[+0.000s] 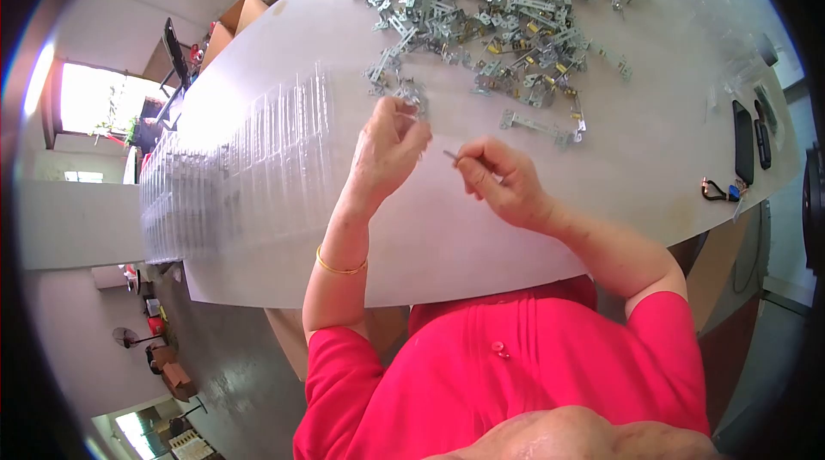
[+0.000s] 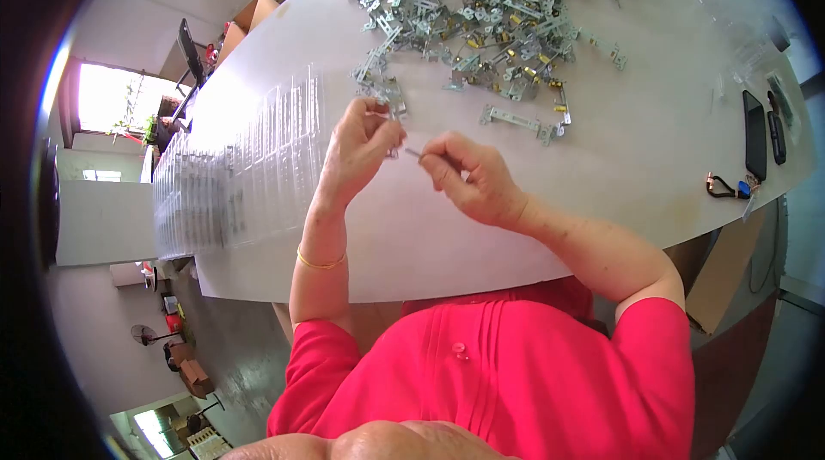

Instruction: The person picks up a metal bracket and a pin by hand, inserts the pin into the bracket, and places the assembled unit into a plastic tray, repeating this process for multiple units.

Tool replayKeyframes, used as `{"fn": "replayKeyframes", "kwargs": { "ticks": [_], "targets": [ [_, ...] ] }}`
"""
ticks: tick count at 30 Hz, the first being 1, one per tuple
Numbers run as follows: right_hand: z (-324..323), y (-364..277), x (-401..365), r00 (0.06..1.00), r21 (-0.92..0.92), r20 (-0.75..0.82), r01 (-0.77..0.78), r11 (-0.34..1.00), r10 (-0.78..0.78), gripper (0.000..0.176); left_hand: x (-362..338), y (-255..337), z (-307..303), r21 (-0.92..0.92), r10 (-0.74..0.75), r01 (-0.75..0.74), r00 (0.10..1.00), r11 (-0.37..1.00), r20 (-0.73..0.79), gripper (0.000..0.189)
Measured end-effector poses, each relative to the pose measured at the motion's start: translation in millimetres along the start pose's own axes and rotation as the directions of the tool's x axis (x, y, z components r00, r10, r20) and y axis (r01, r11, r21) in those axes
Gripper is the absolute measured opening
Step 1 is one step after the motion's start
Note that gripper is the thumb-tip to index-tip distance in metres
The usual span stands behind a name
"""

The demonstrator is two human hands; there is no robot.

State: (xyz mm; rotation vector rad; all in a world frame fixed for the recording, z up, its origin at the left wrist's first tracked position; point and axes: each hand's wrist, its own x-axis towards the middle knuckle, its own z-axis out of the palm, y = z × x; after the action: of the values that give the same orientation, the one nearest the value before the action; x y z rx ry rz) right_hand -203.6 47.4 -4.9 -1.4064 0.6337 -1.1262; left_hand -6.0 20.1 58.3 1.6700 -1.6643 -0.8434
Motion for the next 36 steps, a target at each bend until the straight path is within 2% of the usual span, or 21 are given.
{"fn": "replayKeyframes", "kwargs": {
  "ticks": [1, 2, 3, 5, 10, 13, 15, 16, 18, 19, 21, 25, 27, 28, 31, 32, 33, 34, 35, 36],
  "targets": [
    [-0.9, 1.7, 0.7, 1.0, 0.01, 0.001, -0.011, 1.0, 0.011, 0.005, -8.7, -1.5, -2.2, -0.132, -0.127, 0.149, 0.979, 0.98, 0.157, 0.028],
    [-1.8, 1.9, 1.7, 0.999, 0.038, -0.028, -0.044, 0.998, 0.045, 0.005, -15.9, -3.5, -2.8, -0.135, -0.146, 0.182, 0.959, 0.974, 0.241, 0.029],
    [-2.1, 1.9, 2.8, 0.995, 0.066, -0.055, -0.076, 0.995, 0.079, 0.005, -20.5, -5.8, -1.9, -0.135, -0.159, 0.196, 0.957, 0.971, 0.244, 0.029],
    [-2.0, 3.2, 4.5, 0.994, 0.075, -0.067, -0.087, 0.993, 0.092, 0.007, -29.1, -8.9, 3.5, -0.059, -0.226, 0.266, 0.901, 0.962, 0.371, 0.027],
    [-3.2, 5.5, 7.4, 0.988, 0.116, -0.096, -0.105, 0.988, 0.117, 0.009, -33.1, -11.0, 10.7, -0.076, -0.204, 0.249, 0.906, 0.966, 0.37, 0.02],
    [-4.4, 5.0, 8.7, 0.982, 0.118, -0.106, -0.143, 0.983, 0.156, 0.01, -34.2, -8.3, 10.2, -0.01, -0.28, 0.304, 0.889, 0.953, 0.361, 0.019],
    [-4.3, 4.3, 9.9, 0.979, 0.126, -0.107, -0.162, 0.979, 0.175, 0.011, -34.3, -17.4, 12.1, 0.099, -0.152, 0.127, 0.939, 0.987, 0.309, 0.022],
    [-4.4, 3.7, 10.1, 0.979, 0.119, -0.105, -0.163, 0.979, 0.176, 0.011, -35.3, -17.7, 12.4, 0.099, -0.154, 0.129, 0.938, 0.987, 0.311, 0.022],
    [-5.1, 4.4, 10.0, 0.978, 0.112, -0.107, -0.169, 0.979, 0.181, 0.011, -38.8, -16.3, 14.0, 0.229, -0.019, -0.029, 0.979, 0.973, 0.205, 0.025],
    [-5.4, 5.3, 10.4, 0.977, 0.12, -0.101, -0.177, 0.977, 0.19, 0.011, -39.4, -19.0, 16.1, 0.227, -0.019, -0.029, 0.978, 0.974, 0.208, 0.025],
    [-5.2, 5.3, 10.7, 0.975, 0.128, -0.098, -0.186, 0.974, 0.199, 0.011, -40.4, -23.0, 19.9, 0.331, 0.112, -0.127, 0.992, 0.935, 0.064, 0.027],
    [-5.8, 2.0, 12.0, 0.973, 0.127, -0.123, -0.181, 0.975, 0.196, 0.011, -44.1, -13.0, 24.9, 0.291, 0.061, -0.082, 0.995, 0.953, 0.083, 0.027],
    [-5.9, 2.1, 12.8, 0.971, 0.124, -0.131, -0.183, 0.975, 0.199, 0.011, -42.3, -21.7, 29.3, 0.315, 0.178, -0.199, 0.979, 0.928, 0.094, 0.028],
    [-6.0, 2.2, 13.5, 0.97, 0.124, -0.144, -0.178, 0.976, 0.195, 0.011, -40.7, -24.7, 30.3, 0.314, 0.178, -0.198, 0.98, 0.929, 0.091, 0.028],
    [-7.8, 2.7, 15.0, 0.968, 0.099, -0.159, -0.182, 0.978, 0.196, 0.011, -34.0, -29.8, 30.9, 0.239, 0.135, -0.136, 0.991, 0.961, 0.025, 0.028],
    [-8.7, 2.9, 15.4, 0.966, 0.076, -0.161, -0.192, 0.978, 0.202, 0.011, -31.3, -30.8, 29.1, 0.024, -0.001, 0.001, 1.0, 1.0, 0.022, 0.028],
    [-9.8, 4.0, 15.8, 0.967, 0.073, -0.159, -0.19, 0.979, 0.199, 0.011, -29.0, -31.0, 26.8, -0.192, -0.133, 0.14, 0.99, 0.971, 0.048, 0.028],
    [-10.5, 6.0, 15.7, 0.967, 0.034, -0.143, -0.208, 0.978, 0.21, 0.011, -28.8, -24.6, 21.7, -0.267, -0.171, 0.189, 0.981, 0.945, 0.089, 0.025],
    [-10.2, 7.1, 15.9, 0.966, -0.003, -0.128, -0.225, 0.974, 0.223, 0.011, -29.4, -26.0, 19.2, -0.267, -0.169, 0.186, 0.982, 0.945, 0.086, 0.025],
    [-9.0, 6.8, 16.1, 0.967, -0.005, -0.127, -0.224, 0.975, 0.222, 0.011, -30.3, -28.4, 17.3, -0.374, -0.21, 0.238, 0.971, 0.896, 0.115, 0.024]
  ]
}}
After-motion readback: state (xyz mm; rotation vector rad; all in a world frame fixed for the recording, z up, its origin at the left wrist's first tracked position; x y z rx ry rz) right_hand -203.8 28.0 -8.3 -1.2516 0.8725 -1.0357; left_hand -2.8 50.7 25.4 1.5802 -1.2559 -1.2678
